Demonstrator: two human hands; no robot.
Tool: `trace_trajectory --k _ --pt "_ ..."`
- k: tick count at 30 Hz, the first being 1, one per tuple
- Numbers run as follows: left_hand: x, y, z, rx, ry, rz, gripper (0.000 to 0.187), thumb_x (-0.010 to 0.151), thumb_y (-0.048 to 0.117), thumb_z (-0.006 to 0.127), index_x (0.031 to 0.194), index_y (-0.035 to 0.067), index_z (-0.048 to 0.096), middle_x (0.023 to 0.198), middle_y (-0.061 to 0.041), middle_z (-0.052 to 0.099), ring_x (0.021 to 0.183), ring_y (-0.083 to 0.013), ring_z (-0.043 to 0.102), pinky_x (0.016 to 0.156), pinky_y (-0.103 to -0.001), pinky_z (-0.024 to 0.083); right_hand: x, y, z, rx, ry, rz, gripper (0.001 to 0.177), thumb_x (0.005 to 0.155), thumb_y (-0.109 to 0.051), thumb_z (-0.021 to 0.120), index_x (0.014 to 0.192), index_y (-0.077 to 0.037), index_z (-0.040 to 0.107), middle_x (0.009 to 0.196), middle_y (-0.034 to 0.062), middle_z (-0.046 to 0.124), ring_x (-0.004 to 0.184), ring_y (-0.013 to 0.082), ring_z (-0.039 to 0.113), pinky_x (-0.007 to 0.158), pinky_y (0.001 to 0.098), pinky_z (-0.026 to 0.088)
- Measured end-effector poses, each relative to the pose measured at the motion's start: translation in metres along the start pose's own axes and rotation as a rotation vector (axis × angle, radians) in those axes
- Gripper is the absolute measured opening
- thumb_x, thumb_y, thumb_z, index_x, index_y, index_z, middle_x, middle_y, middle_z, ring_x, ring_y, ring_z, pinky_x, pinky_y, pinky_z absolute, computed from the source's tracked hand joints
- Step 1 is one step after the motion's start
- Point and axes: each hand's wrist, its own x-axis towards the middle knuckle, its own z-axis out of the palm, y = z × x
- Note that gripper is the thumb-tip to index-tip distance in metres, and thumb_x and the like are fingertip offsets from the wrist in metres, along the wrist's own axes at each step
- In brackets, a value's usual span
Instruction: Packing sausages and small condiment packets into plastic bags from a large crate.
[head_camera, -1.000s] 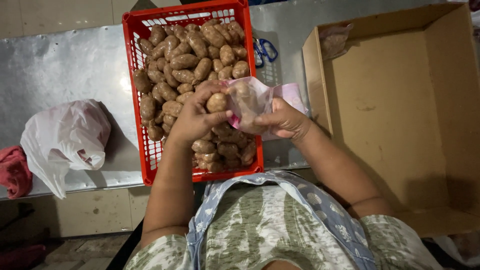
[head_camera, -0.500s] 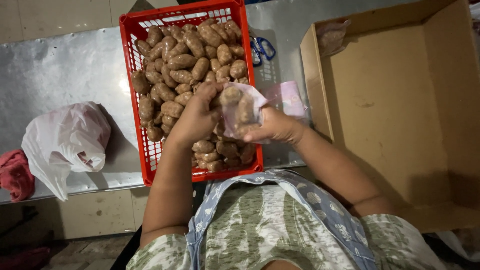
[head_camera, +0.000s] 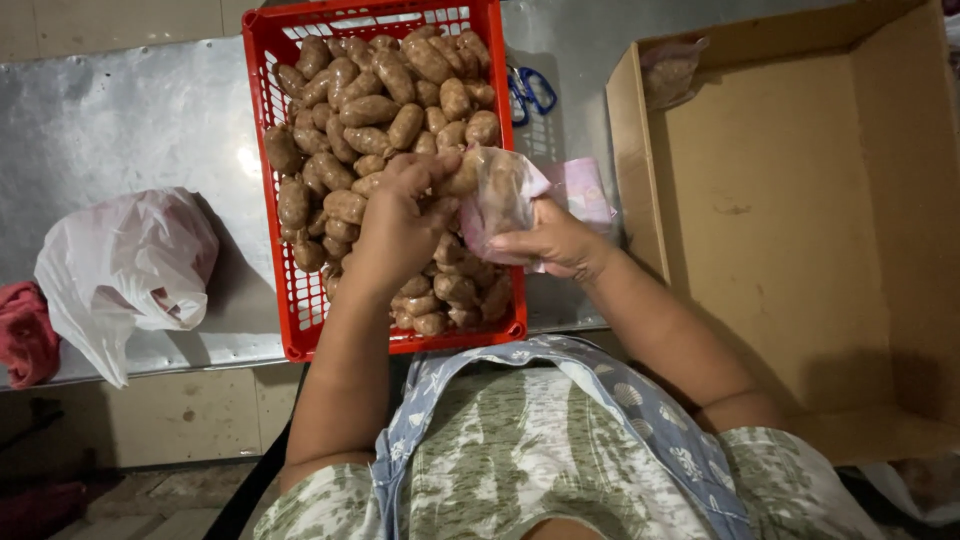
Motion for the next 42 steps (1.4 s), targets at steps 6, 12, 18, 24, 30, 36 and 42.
trace_trajectory --k 6,12,18,24,30,36,42 --pt "-0.005 0.003 0.008 -0.033 0.068 -0.024 0.035 0.081 0.008 0.086 0.115 0.009 0.076 0.102 -0.013 0.065 0.097 -0.0317 0.072 0.087 -0.038 0.059 -0.011 -0.039 0.028 0.097 0.14 0.047 0.018 0.087 0.003 0.076 0.099 -0.009 0.071 0.081 0.0037 0.074 0.069 0.0191 0.076 0.056 0.0318 0.063" --pt "0.004 -0.016 0.035 0.039 0.168 0.022 0.027 0.077 0.016 0.088 0.103 0.019 0.081 0.094 -0.007 0.07 0.093 -0.0279 0.074 0.084 -0.037 0.059 -0.016 -0.06 0.065 0.305 -0.012 -0.054 0.019 0.085 0.008 0.079 0.097 -0.006 0.075 0.085 0.0089 0.076 0.077 0.025 0.078 0.063 0.0392 0.065" --pt "0.008 -0.019 0.017 -0.271 0.062 0.267 0.026 0.099 0.025 0.069 0.121 0.014 0.077 0.132 -0.02 0.062 0.125 -0.0401 0.062 0.107 -0.052 0.048 0.004 -0.011 0.021 0.613 -0.186 -0.104 0.049 0.09 0.0 0.067 0.139 -0.005 0.06 0.129 0.0181 0.069 0.122 0.0432 0.065 0.104 0.0683 0.051" --pt "0.005 -0.034 0.021 -0.864 -0.282 -0.074 0.087 0.092 0.051 0.071 0.158 0.005 0.038 0.149 -0.024 0.053 0.097 -0.0208 0.069 0.073 -0.035 0.064 -0.018 -0.055 0.064 0.696 -0.279 -0.049 0.036 0.087 0.007 0.069 0.122 -0.001 0.07 0.106 0.0228 0.077 0.101 0.0384 0.075 0.094 0.0637 0.057" --pt "-0.004 -0.061 0.015 -1.005 -0.295 -0.025 0.085 0.08 0.027 0.08 0.15 -0.006 0.045 0.116 -0.017 0.056 0.088 -0.0184 0.063 0.066 -0.035 0.063 -0.005 -0.045 0.043 0.639 -0.349 -0.015 0.053 0.085 0.006 0.066 0.137 0.004 0.059 0.122 0.0285 0.069 0.115 0.0481 0.067 0.096 0.076 0.047" --pt "-0.011 -0.01 -0.007 -1.049 -0.104 -0.165 0.053 0.097 0.011 0.066 0.144 -0.006 0.05 0.11 -0.012 0.059 0.09 -0.0196 0.067 0.07 -0.036 0.064 0.016 -0.054 0.025 0.484 -0.242 -0.046 0.039 0.09 0.004 0.065 0.129 -0.002 0.067 0.121 0.0188 0.073 0.113 0.0398 0.071 0.098 0.0601 0.056" --pt "0.006 0.023 -0.036 -0.384 -0.007 -0.06 0.039 0.092 0.016 0.081 0.129 0.011 0.069 0.096 -0.007 0.066 0.075 -0.011 0.061 0.059 -0.026 0.052 0.021 -0.028 0.003 0.512 -0.158 0.005 0.043 0.094 -0.008 0.067 0.137 -0.002 0.062 0.13 0.02 0.069 0.122 0.0407 0.066 0.102 0.0592 0.054"
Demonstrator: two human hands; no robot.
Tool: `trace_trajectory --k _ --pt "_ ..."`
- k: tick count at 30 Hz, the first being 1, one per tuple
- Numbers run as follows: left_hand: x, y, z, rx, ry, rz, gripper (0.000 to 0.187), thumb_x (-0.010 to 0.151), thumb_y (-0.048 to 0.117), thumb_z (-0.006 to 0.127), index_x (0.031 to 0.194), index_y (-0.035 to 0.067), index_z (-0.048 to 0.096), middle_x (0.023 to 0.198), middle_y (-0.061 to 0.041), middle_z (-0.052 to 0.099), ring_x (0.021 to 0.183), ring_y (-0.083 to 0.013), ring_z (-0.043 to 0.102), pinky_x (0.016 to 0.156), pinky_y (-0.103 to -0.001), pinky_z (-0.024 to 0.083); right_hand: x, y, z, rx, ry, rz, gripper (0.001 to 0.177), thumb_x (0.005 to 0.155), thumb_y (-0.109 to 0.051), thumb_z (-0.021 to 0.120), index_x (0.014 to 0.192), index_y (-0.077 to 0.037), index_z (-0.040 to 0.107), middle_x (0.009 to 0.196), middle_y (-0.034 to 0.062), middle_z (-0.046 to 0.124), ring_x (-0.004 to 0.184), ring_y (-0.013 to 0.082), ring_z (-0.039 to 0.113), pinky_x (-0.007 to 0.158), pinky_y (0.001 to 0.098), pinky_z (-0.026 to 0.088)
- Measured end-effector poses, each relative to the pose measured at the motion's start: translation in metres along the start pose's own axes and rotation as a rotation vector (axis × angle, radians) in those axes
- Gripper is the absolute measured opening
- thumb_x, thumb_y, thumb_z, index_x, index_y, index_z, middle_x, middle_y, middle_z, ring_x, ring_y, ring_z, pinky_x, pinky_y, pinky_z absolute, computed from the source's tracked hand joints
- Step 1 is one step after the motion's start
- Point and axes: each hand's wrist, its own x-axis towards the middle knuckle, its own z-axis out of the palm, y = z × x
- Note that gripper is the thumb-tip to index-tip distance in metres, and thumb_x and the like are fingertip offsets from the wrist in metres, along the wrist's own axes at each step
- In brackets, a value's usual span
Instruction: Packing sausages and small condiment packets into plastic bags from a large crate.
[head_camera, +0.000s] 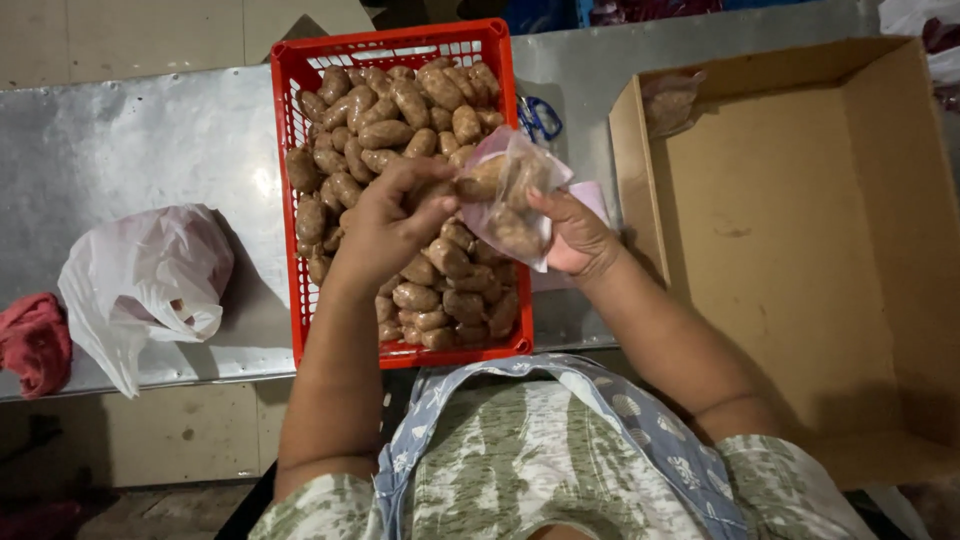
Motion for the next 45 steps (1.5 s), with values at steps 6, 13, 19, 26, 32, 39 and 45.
trace_trajectory --k 6,13,19,26,32,39,45 --pt "0.023 0.026 0.001 0.493 -0.302 0.185 0.025 0.093 0.034 0.079 0.11 0.017 0.076 0.127 -0.018 0.06 0.106 -0.0468 0.067 0.087 -0.05 0.058 0.005 0.009 0.011 0.178 -0.185 0.022 0.061 0.098 -0.034 0.068 0.148 -0.004 0.053 0.143 0.0183 0.061 0.129 0.0385 0.061 0.113 0.0577 0.048" --pt "0.038 0.026 0.033 0.899 -0.494 0.132 0.033 0.074 0.042 0.09 0.099 0.024 0.076 0.136 -0.012 0.042 0.098 -0.0462 0.068 0.083 -0.048 0.063 0.006 0.022 -0.013 0.28 -0.075 0.013 0.062 0.09 -0.039 0.074 0.142 -0.008 0.059 0.142 0.0191 0.062 0.132 0.0429 0.058 0.117 0.0638 0.042" --pt "0.035 0.046 0.04 0.932 -0.422 0.391 0.021 0.079 0.025 0.079 0.088 0.011 0.066 0.132 -0.017 0.045 0.108 -0.0529 0.06 0.087 -0.052 0.058 -0.004 0.011 0.021 0.335 -0.066 -0.039 0.05 0.093 -0.037 0.074 0.133 -0.007 0.066 0.135 0.018 0.067 0.13 0.0382 0.062 0.117 0.0555 0.046" --pt "0.034 0.034 0.051 0.966 -0.1 1.057 0.011 0.085 -0.001 0.063 0.075 -0.002 0.06 0.091 -0.02 0.06 0.112 -0.0445 0.06 0.094 -0.055 0.055 -0.001 0.007 0.017 0.307 -0.071 -0.068 0.065 0.093 -0.041 0.075 0.144 -0.005 0.056 0.147 0.0197 0.057 0.139 0.0429 0.052 0.124 0.0594 0.035" --pt "0.01 0.01 0.06 1.076 0.103 1.013 0.006 0.088 -0.002 0.064 0.089 -0.005 0.068 0.116 -0.024 0.062 0.111 -0.0477 0.061 0.083 -0.051 0.06 -0.001 0.012 0.009 0.283 -0.083 -0.053 0.075 0.092 -0.047 0.074 0.15 -0.005 0.051 0.152 0.0213 0.052 0.143 0.0431 0.047 0.124 0.0604 0.033" --pt "0.011 -0.002 0.064 0.976 0.124 1.014 0.012 0.093 0.005 0.063 0.082 0.001 0.066 0.117 -0.018 0.072 0.11 -0.0426 0.071 0.089 -0.04 0.06 0.003 0.017 0.002 0.259 -0.056 -0.071 0.076 0.095 -0.048 0.068 0.154 -0.006 0.046 0.155 0.0218 0.048 0.142 0.0461 0.047 0.123 0.0638 0.033" --pt "0.013 -0.012 0.066 0.948 0.193 0.934 0.013 0.087 0.003 0.069 0.075 0.004 0.062 0.108 -0.018 0.069 0.1 -0.0427 0.072 0.084 -0.043 0.062 0.005 0.015 0.006 0.251 -0.04 -0.086 0.076 0.093 -0.051 0.069 0.152 -0.008 0.049 0.152 0.0207 0.052 0.14 0.0453 0.05 0.121 0.064 0.037"
